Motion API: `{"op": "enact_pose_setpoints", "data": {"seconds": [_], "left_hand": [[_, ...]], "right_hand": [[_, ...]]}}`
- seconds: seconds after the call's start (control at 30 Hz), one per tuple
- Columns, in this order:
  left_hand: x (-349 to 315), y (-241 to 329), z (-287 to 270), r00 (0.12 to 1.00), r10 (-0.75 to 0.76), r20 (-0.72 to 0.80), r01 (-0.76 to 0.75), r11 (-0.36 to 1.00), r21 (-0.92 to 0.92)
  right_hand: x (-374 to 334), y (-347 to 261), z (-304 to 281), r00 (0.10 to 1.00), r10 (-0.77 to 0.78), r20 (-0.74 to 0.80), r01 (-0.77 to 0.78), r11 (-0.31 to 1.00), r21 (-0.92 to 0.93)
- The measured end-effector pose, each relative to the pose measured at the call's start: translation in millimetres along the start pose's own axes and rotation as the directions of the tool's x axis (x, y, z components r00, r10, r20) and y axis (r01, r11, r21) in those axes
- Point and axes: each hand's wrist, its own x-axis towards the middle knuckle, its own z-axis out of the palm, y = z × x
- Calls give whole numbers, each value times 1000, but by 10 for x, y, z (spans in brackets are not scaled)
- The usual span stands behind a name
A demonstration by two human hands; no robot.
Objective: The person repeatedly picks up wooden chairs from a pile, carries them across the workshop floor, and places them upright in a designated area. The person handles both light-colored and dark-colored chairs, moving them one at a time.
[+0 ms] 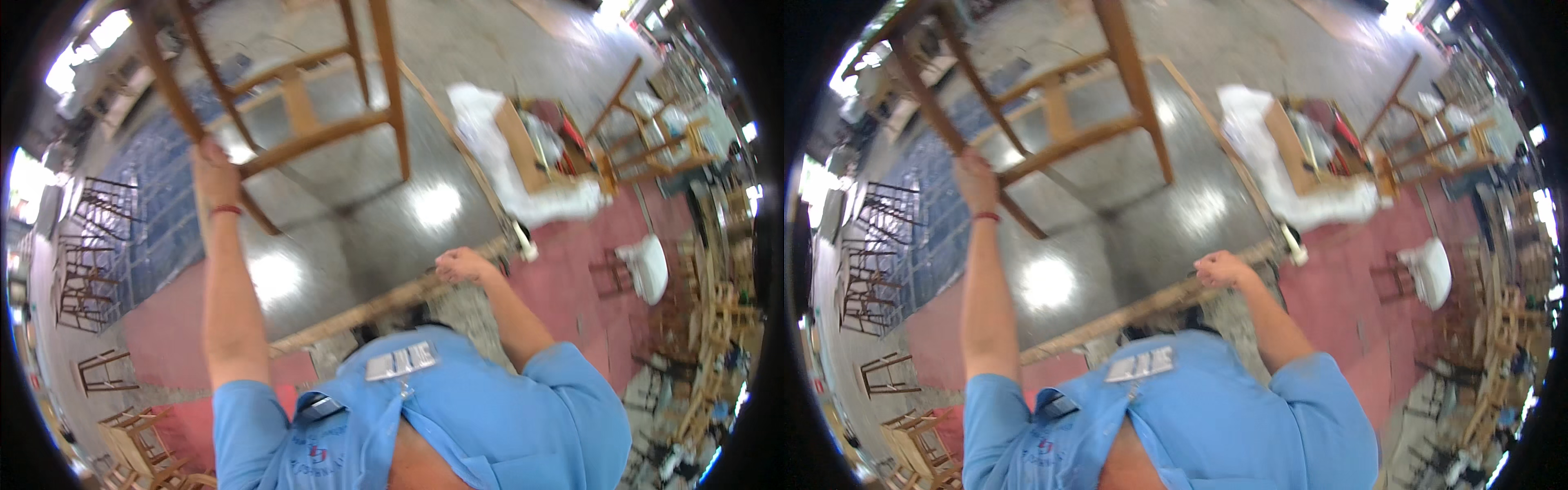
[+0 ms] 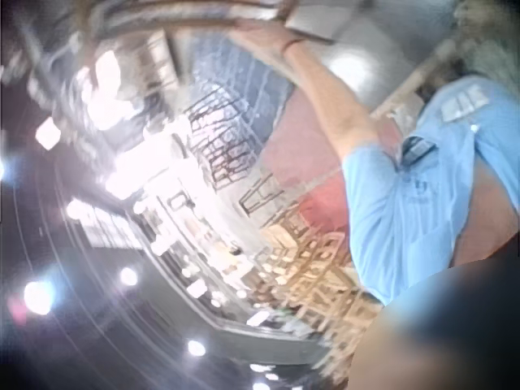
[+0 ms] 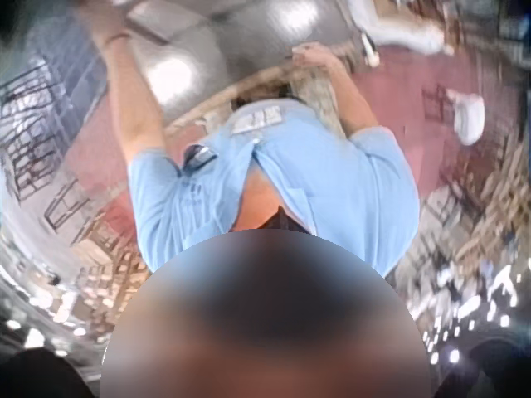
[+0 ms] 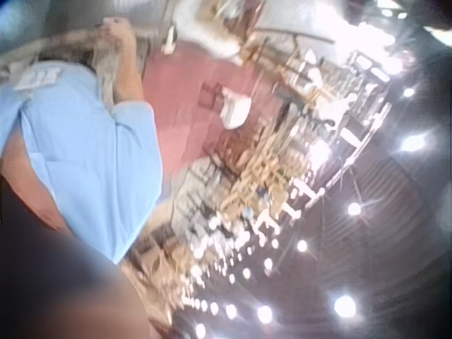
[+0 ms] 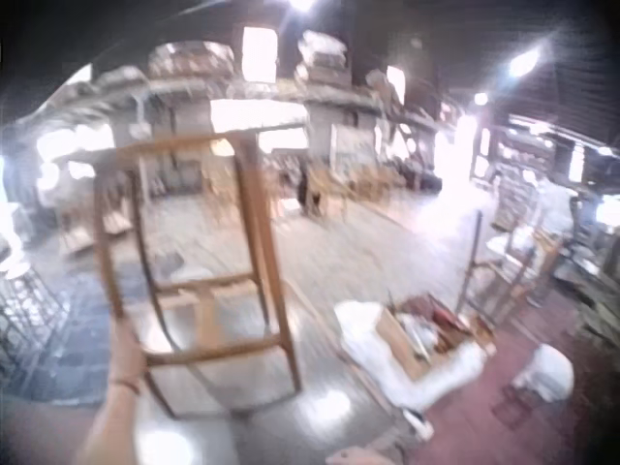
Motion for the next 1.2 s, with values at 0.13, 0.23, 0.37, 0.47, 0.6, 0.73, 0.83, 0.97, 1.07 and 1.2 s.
{"op": "enact_pose_setpoints", "data": {"seconds": [0.13,0.23,0.37,0.47,0.6,0.73,0.83,0.97,1.07,1.2], "left_hand": [[82,-55,60,972,83,-221,-53,989,138],[99,1,59,974,-17,-225,57,983,173],[77,44,27,977,-91,-194,119,983,138],[67,17,34,967,18,-255,35,979,200],[42,13,74,968,24,-251,15,988,152],[-20,108,71,975,-38,-218,56,995,77],[-61,181,35,989,24,-146,-26,1000,-17],[-69,174,23,989,-40,-143,43,999,20],[-47,86,81,980,-81,-181,76,996,-37],[73,-42,204,949,-201,-242,194,980,-54]], "right_hand": [[-70,1508,-300,873,431,-228,-283,828,484],[150,1952,-754,710,530,-464,192,488,852],[481,2067,-1157,667,520,-534,303,466,832],[397,2042,-1042,556,522,-647,456,459,762],[14,1610,-522,617,341,-710,289,741,607],[307,405,-173,751,-299,-589,550,777,307],[910,-635,-74,557,-611,-562,642,746,-175],[1587,-1540,202,499,-596,-629,591,765,-256],[1866,-1817,217,494,-583,-645,634,749,-192],[2332,-2223,105,432,-675,-598,716,660,-228]]}}
